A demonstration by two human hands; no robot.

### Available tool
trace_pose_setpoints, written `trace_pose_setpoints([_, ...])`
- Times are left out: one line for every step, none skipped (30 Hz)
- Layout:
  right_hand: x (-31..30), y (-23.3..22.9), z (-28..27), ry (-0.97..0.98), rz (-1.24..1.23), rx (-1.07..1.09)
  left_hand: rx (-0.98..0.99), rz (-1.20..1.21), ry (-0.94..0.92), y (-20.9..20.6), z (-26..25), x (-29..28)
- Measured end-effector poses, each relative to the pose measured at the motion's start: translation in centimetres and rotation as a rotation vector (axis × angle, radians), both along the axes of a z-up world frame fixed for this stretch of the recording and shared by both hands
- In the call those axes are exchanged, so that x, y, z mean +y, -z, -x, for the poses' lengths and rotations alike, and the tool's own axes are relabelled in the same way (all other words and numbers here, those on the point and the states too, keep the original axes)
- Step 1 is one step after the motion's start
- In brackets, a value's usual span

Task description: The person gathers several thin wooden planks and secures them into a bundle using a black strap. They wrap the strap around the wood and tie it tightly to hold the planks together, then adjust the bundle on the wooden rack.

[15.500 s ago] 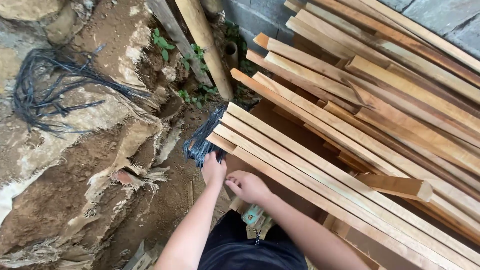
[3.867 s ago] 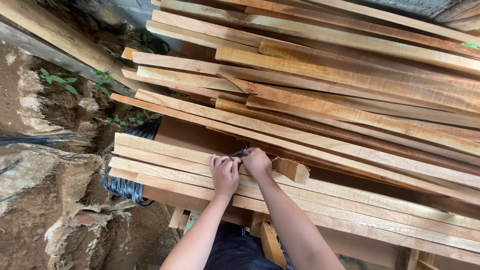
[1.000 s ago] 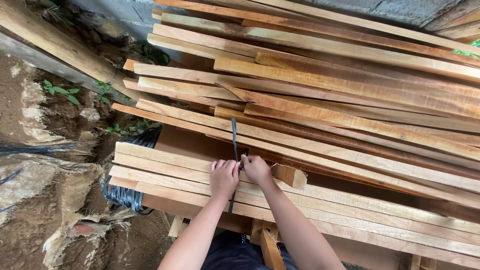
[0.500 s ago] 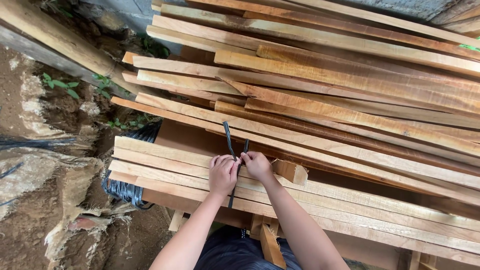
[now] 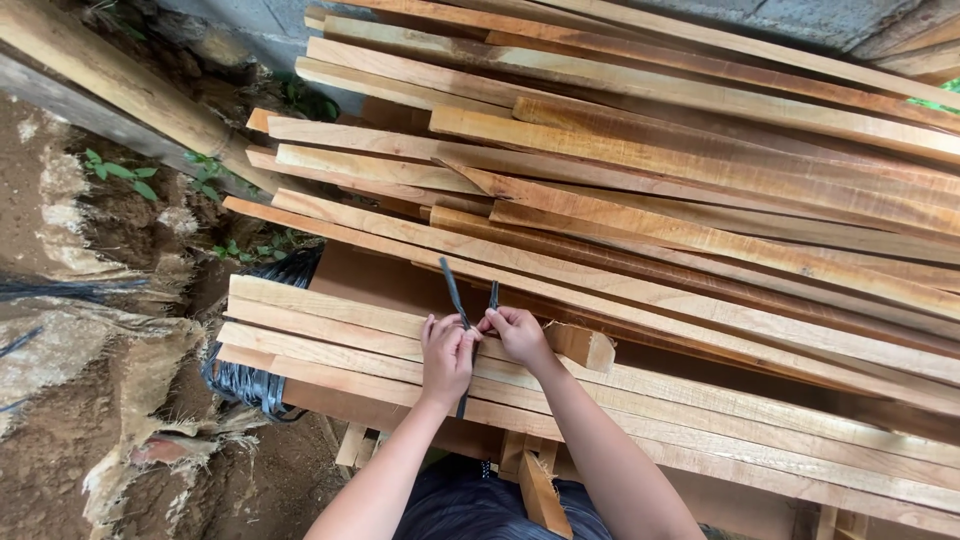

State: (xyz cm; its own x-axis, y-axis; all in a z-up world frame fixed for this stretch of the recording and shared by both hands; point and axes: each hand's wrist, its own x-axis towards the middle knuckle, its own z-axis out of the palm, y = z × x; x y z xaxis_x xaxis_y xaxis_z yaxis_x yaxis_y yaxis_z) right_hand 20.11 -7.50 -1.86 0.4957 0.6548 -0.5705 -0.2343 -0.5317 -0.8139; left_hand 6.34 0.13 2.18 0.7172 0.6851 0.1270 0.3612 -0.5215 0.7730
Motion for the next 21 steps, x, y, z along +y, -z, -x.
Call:
trace_pose_setpoints([0.3, 1.9, -0.1, -0.007, -0.001, 0.001, 0.001, -0.001, -0.007, -0.3, 0.4, -0.2])
trace_pose_setpoints([0.4, 3.8, -0.3, -0.074, 0.176, -0.059, 0.019, -0.031, 0.0, -0.5, 0.5, -0.6])
trace_pose_setpoints([0.5, 5.7, -0.6, -0.14, 0.353, -0.119, 0.037, -0.062, 0.008, -0.7, 0.6, -0.9])
trace_pose_setpoints([0.7, 4.3, -0.5, -0.139, 0.356, -0.116, 0.039, -0.059, 0.01, -0.3, 0.8, -1.1])
trace_pose_setpoints([1.0, 3.0, -0.3, -0.197, 0.441, -0.168, 0.08, -0.072, 0.029, 0.1, 1.1, -1.3])
trace_pose_setpoints([1.6, 1.6, -0.4, -0.257, 0.52, -0.223, 0.118, -0.091, 0.045, 0.5, 1.2, -1.1])
trace_pose_setpoints([1.9, 2.0, -0.3, -0.258, 0.518, -0.224, 0.117, -0.093, 0.044, 0.6, 1.3, -1.1])
trace_pose_setpoints([2.0, 2.3, -0.2, -0.249, 0.565, -0.228, 0.122, -0.07, 0.064, 0.7, 1.3, -1.4])
trace_pose_setpoints([2.0, 2.7, -0.2, -0.239, 0.612, -0.232, 0.127, -0.046, 0.085, 0.9, 1.3, -1.6])
trace_pose_setpoints([3.0, 3.0, 0.0, -0.236, 0.615, -0.231, 0.126, -0.045, 0.088, 0.8, 1.3, -1.8])
trace_pose_setpoints([4.0, 3.3, 0.1, -0.222, 0.75, -0.209, 0.135, -0.046, 0.092, 0.7, 1.2, -2.1])
trace_pose_setpoints([5.1, 3.7, 0.2, -0.201, 0.882, -0.184, 0.142, -0.05, 0.101, 0.6, 1.0, -2.1])
trace_pose_setpoints([4.5, 3.4, 0.1, -0.192, 0.883, -0.182, 0.14, -0.051, 0.109, 0.3, 1.1, -2.1])
trace_pose_setpoints([3.8, 3.2, 0.0, -0.179, 0.843, -0.174, 0.145, -0.061, 0.124, 0.1, 1.2, -2.2])
trace_pose_setpoints([3.2, 3.0, 0.0, -0.166, 0.803, -0.166, 0.15, -0.071, 0.139, -0.1, 1.3, -2.2])
trace_pose_setpoints([3.1, 3.0, 0.0, -0.165, 0.803, -0.165, 0.151, -0.071, 0.139, -0.1, 1.4, -2.4])
trace_pose_setpoints([3.1, 3.0, 0.0, -0.181, 0.802, -0.163, 0.158, -0.063, 0.148, -0.1, 1.5, -2.5])
trace_pose_setpoints([3.4, 3.0, -0.2, -0.198, 0.797, -0.167, 0.161, -0.06, 0.153, 0.0, 1.4, -2.5])
trace_pose_setpoints([3.4, 3.1, -0.2, -0.199, 0.793, -0.171, 0.159, -0.065, 0.149, -0.1, 1.4, -2.3])
trace_pose_setpoints([3.3, 3.3, -0.3, -0.179, 0.793, -0.145, 0.168, -0.037, 0.15, -0.3, 1.5, -2.4])
trace_pose_setpoints([3.1, 3.5, -0.4, -0.159, 0.794, -0.119, 0.177, -0.009, 0.152, -0.3, 1.5, -2.4])
